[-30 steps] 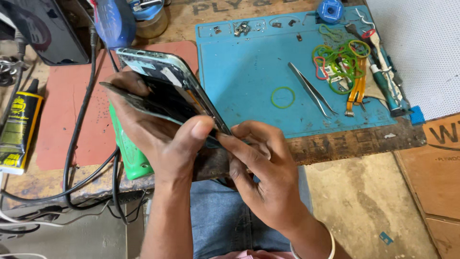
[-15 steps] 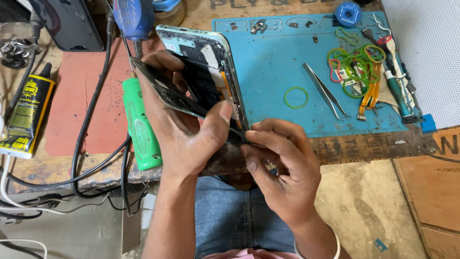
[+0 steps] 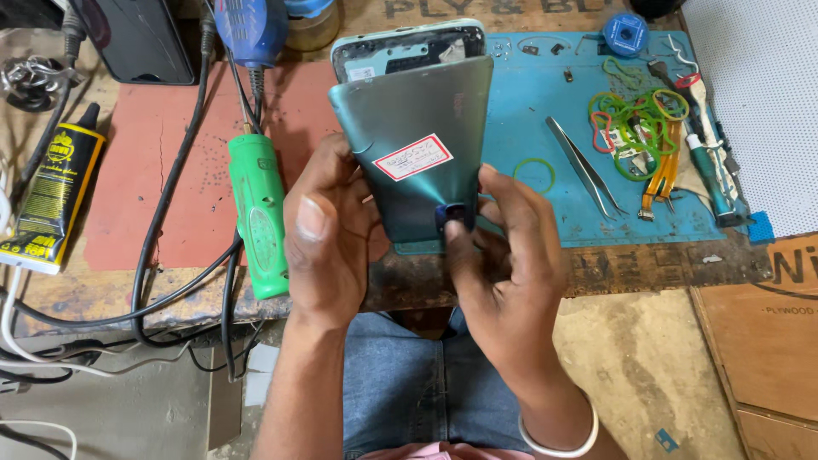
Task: The person uses a metal prying tool to separate the back cover of a teal smartphone. After removing the cover, they use a green hot air gun to apply heat to the edges of the back cover and the phone's internal frame.
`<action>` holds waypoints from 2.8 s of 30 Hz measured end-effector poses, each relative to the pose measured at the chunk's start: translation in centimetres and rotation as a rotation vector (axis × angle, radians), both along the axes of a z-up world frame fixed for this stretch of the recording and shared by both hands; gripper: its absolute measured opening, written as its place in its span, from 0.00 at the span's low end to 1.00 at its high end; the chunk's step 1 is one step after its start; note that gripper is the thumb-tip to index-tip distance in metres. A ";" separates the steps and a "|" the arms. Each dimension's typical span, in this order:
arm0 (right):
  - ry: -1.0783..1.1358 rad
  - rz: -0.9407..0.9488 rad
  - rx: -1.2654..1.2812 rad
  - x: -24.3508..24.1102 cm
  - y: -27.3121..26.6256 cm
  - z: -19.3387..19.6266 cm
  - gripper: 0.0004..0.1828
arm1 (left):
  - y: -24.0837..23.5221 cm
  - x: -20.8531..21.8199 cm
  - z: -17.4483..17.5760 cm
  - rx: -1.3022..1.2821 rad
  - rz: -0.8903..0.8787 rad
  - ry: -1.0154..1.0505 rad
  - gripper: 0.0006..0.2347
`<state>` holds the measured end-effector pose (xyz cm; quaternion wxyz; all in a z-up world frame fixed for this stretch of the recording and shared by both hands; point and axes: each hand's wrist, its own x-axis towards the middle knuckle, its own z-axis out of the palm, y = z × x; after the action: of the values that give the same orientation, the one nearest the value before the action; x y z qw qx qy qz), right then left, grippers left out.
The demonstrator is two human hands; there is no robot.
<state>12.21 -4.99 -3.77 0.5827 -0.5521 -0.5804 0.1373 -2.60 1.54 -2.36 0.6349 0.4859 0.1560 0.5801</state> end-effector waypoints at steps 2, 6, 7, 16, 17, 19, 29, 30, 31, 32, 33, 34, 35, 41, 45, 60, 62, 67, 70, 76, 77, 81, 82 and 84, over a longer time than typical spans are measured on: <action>-0.187 0.006 0.081 -0.2 0.1 0.7 0.40 | -0.1 -0.4 0.4 -0.022 -0.046 -0.001 0.42; -0.316 -0.049 0.065 -1.0 0.4 1.3 0.55 | -1.2 -1.0 1.4 -0.032 -0.128 0.059 0.41; -0.238 -0.029 0.048 -1.1 0.5 1.3 0.54 | -1.3 -1.1 1.7 0.030 -0.083 0.129 0.38; 0.048 0.134 0.075 -0.5 0.5 0.3 0.47 | -1.2 -1.8 1.8 0.181 0.103 0.520 0.19; 0.064 0.147 0.065 -0.3 0.5 0.1 0.48 | -1.3 -1.8 1.6 0.228 0.111 0.514 0.20; 0.070 0.168 0.056 -0.1 0.5 -0.3 0.48 | -1.4 -1.6 1.3 0.221 0.074 0.429 0.23; 0.231 0.342 0.064 0.2 0.2 -0.7 0.43 | -0.9 0.9 0.6 0.015 -0.102 0.108 0.37; 0.204 0.335 0.053 0.3 0.2 -0.8 0.42 | -0.9 0.9 0.2 -0.023 -0.168 0.110 0.36; 0.180 0.348 0.038 0.5 0.1 -0.7 0.42 | -0.9 0.9 -0.2 -0.022 -0.172 0.109 0.34; 0.154 0.362 0.026 0.8 0.2 -0.5 0.41 | -0.8 0.9 -0.5 -0.018 -0.175 0.108 0.32; 0.129 0.375 0.015 1.0 0.2 -0.3 0.41 | -0.8 0.9 -0.7 -0.025 -0.157 0.100 0.31; 0.028 0.352 0.011 1.1 0.3 -0.1 0.40 | -0.8 0.8 -0.9 -0.030 -0.136 0.094 0.31; -0.072 0.329 0.008 1.3 0.4 0.1 0.39 | -0.7 0.8 -1.0 -0.046 -0.095 0.080 0.32; -0.281 0.341 0.018 1.7 0.9 1.1 0.34 | -0.5 0.8 -0.9 -0.094 -0.033 0.098 0.34; -0.384 0.255 0.020 2.5 0.9 1.6 0.30 | -0.4 0.8 -0.8 -0.113 -0.002 0.163 0.36; 0.236 0.427 -0.247 3.9 -0.1 4.2 0.26 | -0.3 1.1 -0.9 -0.358 -0.130 -0.262 0.35; 0.275 0.396 -0.206 3.2 -0.3 4.2 0.27 | -0.4 1.0 -0.9 -0.366 -0.134 -0.289 0.35; 0.232 0.288 -0.144 2.1 -0.9 3.9 0.26 | -0.5 1.0 -1.4 -0.331 -0.150 -0.333 0.37; 0.218 0.248 -0.111 1.9 -1.0 3.8 0.24 | -0.7 0.9 -1.7 -0.300 -0.138 -0.327 0.37; 0.168 0.217 0.038 1.7 -0.9 3.1 0.16 | -1.0 0.7 -2.1 -0.301 -0.182 -0.406 0.39; 0.164 0.220 0.053 1.7 -0.9 3.0 0.15 | -1.0 0.6 -2.1 -0.315 -0.188 -0.415 0.40; 0.032 0.095 0.093 1.8 -0.7 2.8 0.09 | -1.1 0.3 -2.1 -0.298 -0.188 -0.419 0.41; -0.102 0.072 0.143 1.8 -0.6 2.8 0.08 | -1.2 0.3 -2.1 -0.305 -0.193 -0.431 0.41; -0.204 0.051 0.189 1.9 -0.5 3.0 0.08 | -1.2 0.3 -2.1 -0.317 -0.205 -0.456 0.41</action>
<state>14.08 -5.46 -0.79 0.5665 -0.4908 -0.6608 0.0402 -2.31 0.33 -4.48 0.7769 0.2510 0.0480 0.5755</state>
